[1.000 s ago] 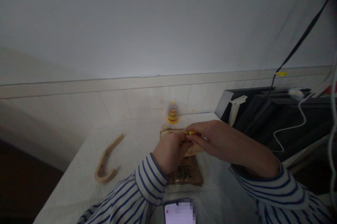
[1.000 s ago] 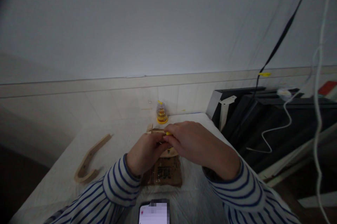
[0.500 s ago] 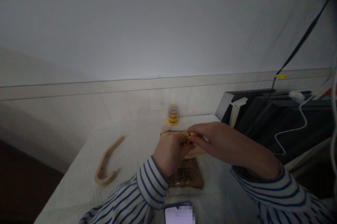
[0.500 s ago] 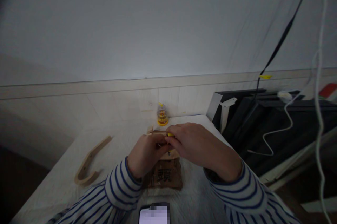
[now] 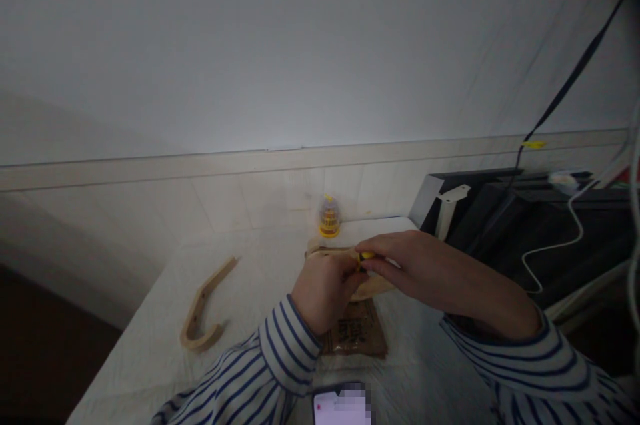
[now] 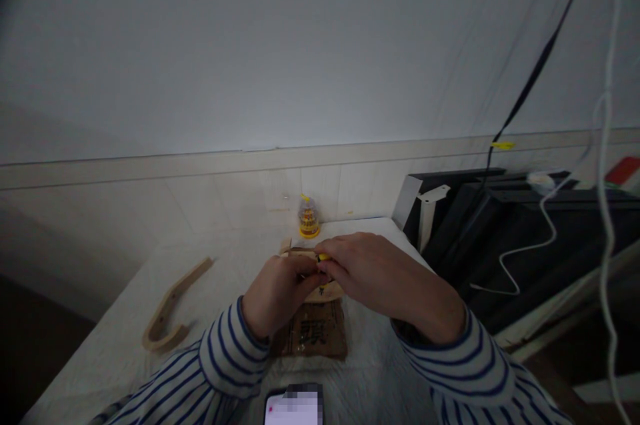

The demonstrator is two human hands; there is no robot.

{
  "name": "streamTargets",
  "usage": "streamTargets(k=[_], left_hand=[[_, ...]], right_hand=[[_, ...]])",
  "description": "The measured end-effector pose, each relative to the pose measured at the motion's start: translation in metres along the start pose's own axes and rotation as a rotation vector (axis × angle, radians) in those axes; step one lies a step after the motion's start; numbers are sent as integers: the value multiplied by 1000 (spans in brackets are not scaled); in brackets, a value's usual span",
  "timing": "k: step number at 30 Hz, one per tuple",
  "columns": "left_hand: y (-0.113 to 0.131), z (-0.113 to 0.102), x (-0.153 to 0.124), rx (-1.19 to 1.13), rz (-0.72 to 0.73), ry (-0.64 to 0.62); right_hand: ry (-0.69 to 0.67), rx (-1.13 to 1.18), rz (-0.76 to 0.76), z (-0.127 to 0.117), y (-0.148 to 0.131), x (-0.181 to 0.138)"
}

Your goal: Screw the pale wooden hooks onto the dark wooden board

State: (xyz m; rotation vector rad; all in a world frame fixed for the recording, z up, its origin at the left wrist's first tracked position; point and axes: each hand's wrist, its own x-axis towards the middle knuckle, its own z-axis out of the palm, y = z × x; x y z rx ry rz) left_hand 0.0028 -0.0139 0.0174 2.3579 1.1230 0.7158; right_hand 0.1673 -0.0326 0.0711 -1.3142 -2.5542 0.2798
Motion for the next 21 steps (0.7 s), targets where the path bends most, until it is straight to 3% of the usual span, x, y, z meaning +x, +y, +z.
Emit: streamTargets(k=[12, 21], left_hand=[[-4, 2, 0, -32, 35, -19], [-1, 6, 0, -17, -28, 27]], right_hand=[[25, -41, 31, 2, 0, 1], [28, -44, 32, 0, -3, 1]])
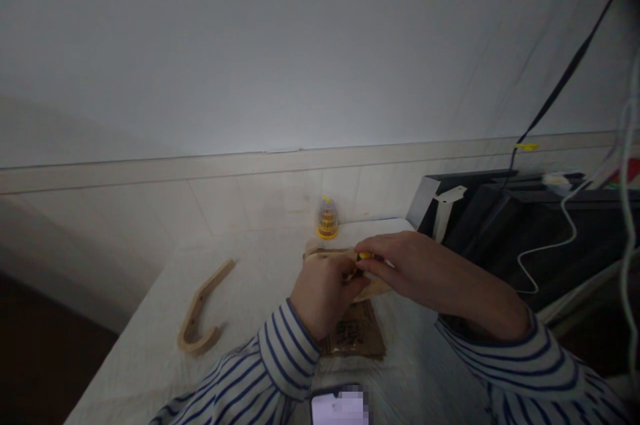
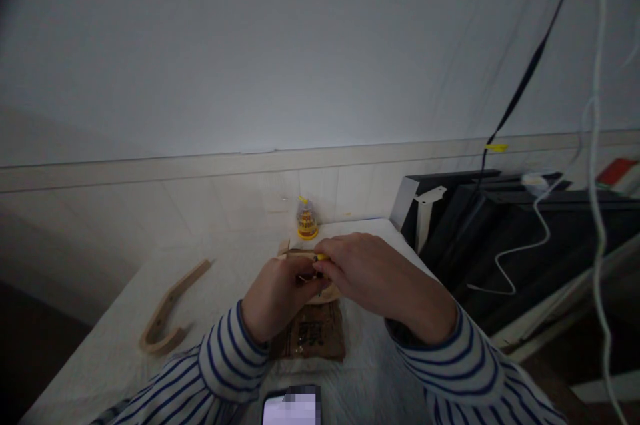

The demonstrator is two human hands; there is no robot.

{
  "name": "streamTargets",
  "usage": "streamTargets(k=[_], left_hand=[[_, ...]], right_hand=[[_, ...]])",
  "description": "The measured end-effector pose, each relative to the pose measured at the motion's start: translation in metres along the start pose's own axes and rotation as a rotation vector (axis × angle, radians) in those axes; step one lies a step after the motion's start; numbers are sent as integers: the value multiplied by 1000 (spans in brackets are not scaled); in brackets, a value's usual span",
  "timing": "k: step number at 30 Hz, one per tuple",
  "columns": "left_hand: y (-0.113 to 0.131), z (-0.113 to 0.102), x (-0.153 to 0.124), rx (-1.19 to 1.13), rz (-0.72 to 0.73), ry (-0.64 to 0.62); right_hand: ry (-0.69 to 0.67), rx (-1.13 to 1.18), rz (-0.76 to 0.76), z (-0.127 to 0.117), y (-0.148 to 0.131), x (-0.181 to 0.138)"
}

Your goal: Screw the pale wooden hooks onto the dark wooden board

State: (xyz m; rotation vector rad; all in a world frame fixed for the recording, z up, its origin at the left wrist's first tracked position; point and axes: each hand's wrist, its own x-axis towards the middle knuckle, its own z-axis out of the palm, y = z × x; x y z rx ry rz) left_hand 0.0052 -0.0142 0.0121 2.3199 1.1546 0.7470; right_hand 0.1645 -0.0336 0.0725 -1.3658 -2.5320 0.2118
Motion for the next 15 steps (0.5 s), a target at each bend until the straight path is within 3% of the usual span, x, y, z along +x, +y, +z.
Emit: streamTargets(k=[15], left_hand=[[2, -3, -1, 8, 5, -25]], right_hand=[[-18, 23, -50, -1, 1, -2]])
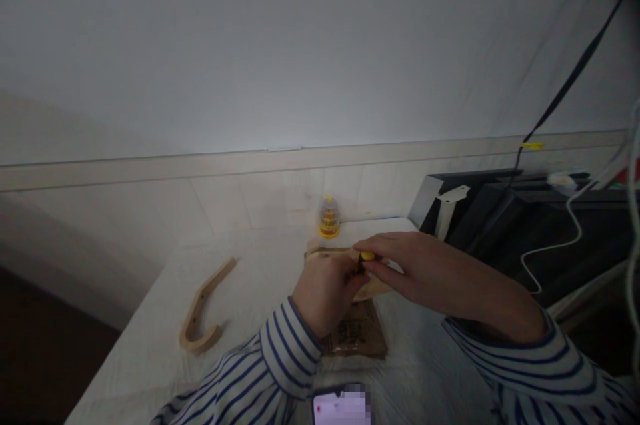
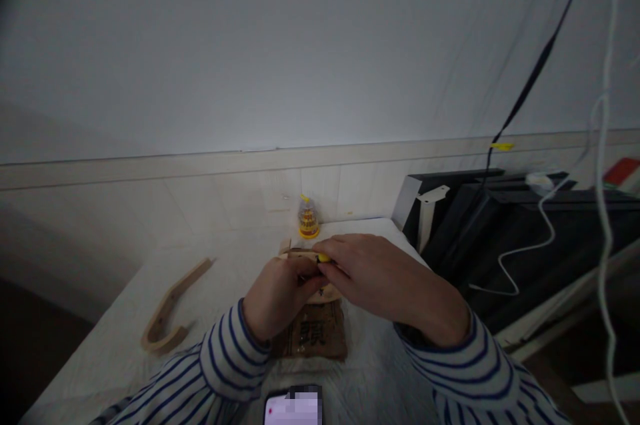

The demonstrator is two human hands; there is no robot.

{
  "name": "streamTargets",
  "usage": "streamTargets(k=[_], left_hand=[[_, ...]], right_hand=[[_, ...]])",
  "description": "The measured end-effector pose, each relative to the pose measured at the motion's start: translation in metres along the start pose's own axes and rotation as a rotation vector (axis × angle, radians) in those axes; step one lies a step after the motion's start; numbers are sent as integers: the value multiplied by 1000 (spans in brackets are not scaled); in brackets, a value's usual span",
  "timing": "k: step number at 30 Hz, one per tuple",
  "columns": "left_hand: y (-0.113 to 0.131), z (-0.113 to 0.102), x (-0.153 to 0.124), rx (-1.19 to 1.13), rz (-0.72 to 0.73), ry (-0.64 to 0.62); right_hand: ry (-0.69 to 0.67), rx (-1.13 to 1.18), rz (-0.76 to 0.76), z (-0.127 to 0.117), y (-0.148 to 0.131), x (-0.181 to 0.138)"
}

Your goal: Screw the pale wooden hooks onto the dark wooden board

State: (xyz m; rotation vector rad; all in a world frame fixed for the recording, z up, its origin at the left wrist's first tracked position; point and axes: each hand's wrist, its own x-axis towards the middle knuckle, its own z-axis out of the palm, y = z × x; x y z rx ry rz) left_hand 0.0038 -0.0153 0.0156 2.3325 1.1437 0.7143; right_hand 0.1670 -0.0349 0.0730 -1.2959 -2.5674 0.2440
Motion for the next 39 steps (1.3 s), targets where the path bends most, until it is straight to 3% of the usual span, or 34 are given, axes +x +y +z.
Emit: streamTargets(k=[23, 27, 39], left_hand=[[-5, 0, 1, -11, 77, -53], [-3, 0, 1, 18, 37, -65], [-1, 2, 0, 102, -35, 40]], right_hand=[[21, -50, 49, 4, 3, 1], [13, -56, 64, 3, 2, 1], [23, -28, 9, 3, 0, 3]])
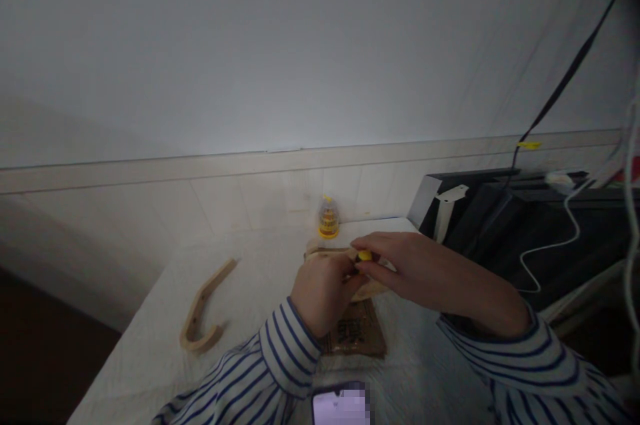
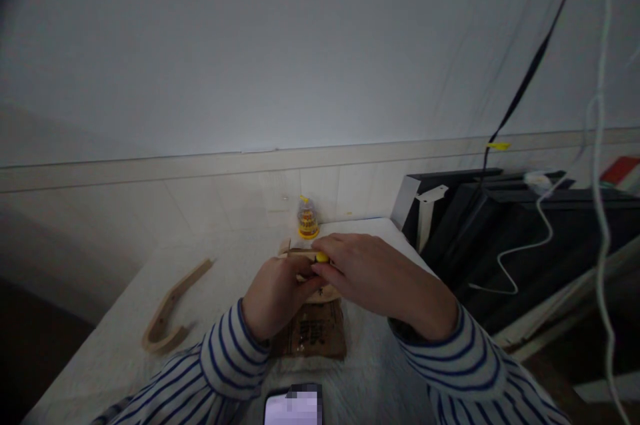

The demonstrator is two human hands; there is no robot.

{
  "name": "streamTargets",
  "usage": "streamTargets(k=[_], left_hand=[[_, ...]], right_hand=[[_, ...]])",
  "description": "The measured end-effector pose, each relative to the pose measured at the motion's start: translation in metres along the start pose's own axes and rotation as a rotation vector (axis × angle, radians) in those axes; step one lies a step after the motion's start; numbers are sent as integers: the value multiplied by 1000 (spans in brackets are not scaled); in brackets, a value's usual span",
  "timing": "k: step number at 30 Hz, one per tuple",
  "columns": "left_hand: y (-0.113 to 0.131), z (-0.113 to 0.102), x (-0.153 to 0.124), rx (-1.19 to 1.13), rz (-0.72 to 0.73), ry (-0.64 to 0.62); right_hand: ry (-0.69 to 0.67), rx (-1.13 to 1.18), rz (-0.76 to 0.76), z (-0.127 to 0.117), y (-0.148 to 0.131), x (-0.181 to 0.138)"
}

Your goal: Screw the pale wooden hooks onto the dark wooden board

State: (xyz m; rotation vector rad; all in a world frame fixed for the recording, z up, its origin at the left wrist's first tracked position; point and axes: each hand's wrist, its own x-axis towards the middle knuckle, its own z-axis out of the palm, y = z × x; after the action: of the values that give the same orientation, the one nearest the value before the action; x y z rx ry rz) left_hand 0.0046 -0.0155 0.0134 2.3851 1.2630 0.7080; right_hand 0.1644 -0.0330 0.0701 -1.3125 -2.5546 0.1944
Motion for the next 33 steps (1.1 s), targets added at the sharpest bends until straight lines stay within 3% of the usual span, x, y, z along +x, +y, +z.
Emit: streamTargets(k=[7, 19, 33], left_hand=[[-2, 0, -1, 42, 41, 26], [-7, 3, 2, 10, 121, -8], [-3, 0, 1, 11, 74, -20]], right_hand=[[5, 79, -59, -2, 0, -1], [5, 15, 8, 1, 4, 0], [8, -4, 19, 2, 3, 0]])
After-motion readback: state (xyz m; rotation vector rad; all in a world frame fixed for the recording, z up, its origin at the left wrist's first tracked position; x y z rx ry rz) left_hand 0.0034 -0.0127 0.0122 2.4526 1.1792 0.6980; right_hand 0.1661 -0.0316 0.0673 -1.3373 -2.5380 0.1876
